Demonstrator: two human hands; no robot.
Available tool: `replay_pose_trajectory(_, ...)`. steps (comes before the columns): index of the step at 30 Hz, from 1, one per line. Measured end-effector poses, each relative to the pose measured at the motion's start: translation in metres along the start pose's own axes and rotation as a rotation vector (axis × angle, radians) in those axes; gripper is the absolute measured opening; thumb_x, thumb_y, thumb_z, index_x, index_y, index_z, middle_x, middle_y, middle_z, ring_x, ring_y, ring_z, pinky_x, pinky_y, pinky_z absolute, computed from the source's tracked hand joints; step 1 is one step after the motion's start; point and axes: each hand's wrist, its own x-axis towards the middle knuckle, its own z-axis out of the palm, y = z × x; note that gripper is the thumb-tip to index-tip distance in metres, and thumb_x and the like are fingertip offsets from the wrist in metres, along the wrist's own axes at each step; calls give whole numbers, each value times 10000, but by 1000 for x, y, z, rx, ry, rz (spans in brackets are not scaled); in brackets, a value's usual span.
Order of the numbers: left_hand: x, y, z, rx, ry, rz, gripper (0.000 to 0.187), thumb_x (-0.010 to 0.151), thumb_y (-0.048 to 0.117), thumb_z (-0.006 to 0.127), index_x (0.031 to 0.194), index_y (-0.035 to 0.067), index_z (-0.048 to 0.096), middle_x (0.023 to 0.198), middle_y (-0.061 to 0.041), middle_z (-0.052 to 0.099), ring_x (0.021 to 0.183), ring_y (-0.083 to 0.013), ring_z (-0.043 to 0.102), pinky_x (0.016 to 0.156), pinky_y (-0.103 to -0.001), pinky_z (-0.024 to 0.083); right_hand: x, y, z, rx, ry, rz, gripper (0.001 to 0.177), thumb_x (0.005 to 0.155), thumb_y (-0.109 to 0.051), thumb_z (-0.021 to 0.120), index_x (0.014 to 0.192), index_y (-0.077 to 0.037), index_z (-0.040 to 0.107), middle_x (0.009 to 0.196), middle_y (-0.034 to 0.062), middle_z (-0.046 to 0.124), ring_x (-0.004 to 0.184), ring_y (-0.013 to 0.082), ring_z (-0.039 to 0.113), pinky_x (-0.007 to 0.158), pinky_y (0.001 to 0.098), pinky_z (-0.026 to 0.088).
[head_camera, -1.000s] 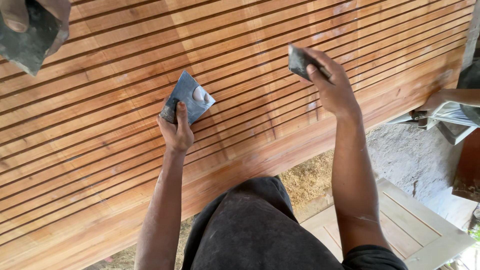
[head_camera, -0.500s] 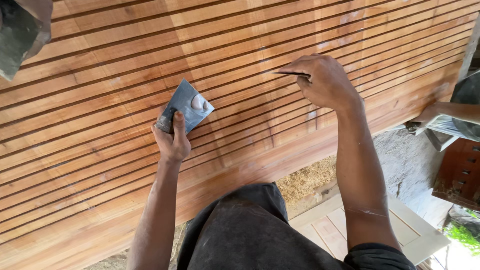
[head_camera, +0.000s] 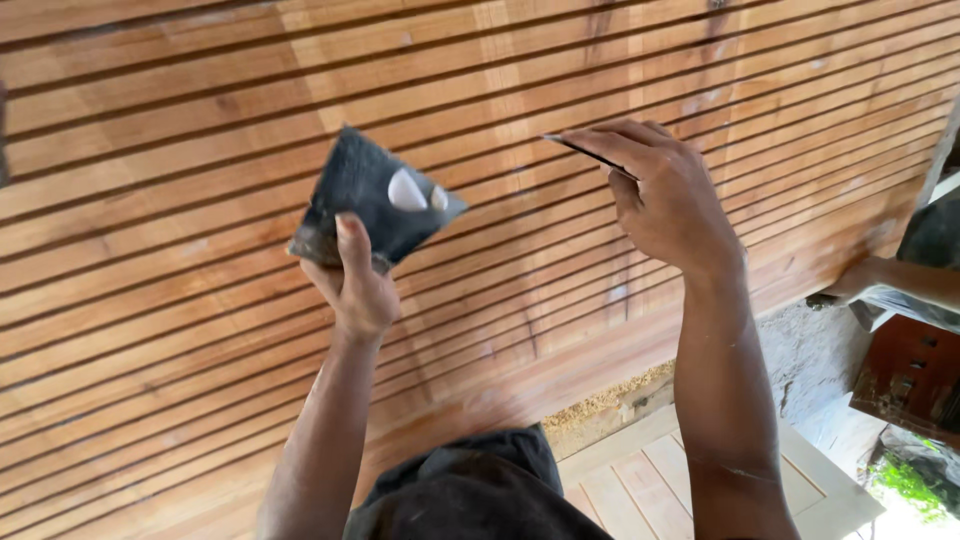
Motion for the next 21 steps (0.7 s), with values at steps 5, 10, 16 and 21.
replay_pose_trajectory(5,91,-28,46,4,38,82,377,1055,381,678,1176,37,580,1090,-43,589,1019,-165,574,869,-347,510,34,-7,9,-192,20,-83,420,889,66,659,1267,-103,721,1193,83,733,1093,317,675,906,431,548)
replay_pose_trajectory(10,125,-57,56,302,62,134,460,1123,491,580,942,68,595,755,42,499,632,-49,440,544,-219,332,49,-4,22,-251,-38,-76,416,866,64,671,1245,-95,741,1170,77,743,1070,303,677,911,418,555)
replay_pose_trajectory(16,121,-57,52,346,-22,138,424,1118,495,550,935,115,583,719,72,484,566,-20,412,507,-206,306,48,-13,16,10,-7,52,409,944,124,614,1313,-29,699,1288,115,719,1173,267,706,976,365,574)
replay_pose_trajectory(21,120,-43,51,150,4,85,407,1139,457,597,966,89,582,782,52,488,650,-43,437,561,-227,358,39,-9,12,97,1,22,420,929,120,593,1306,-35,697,1305,115,707,1159,253,728,946,338,615)
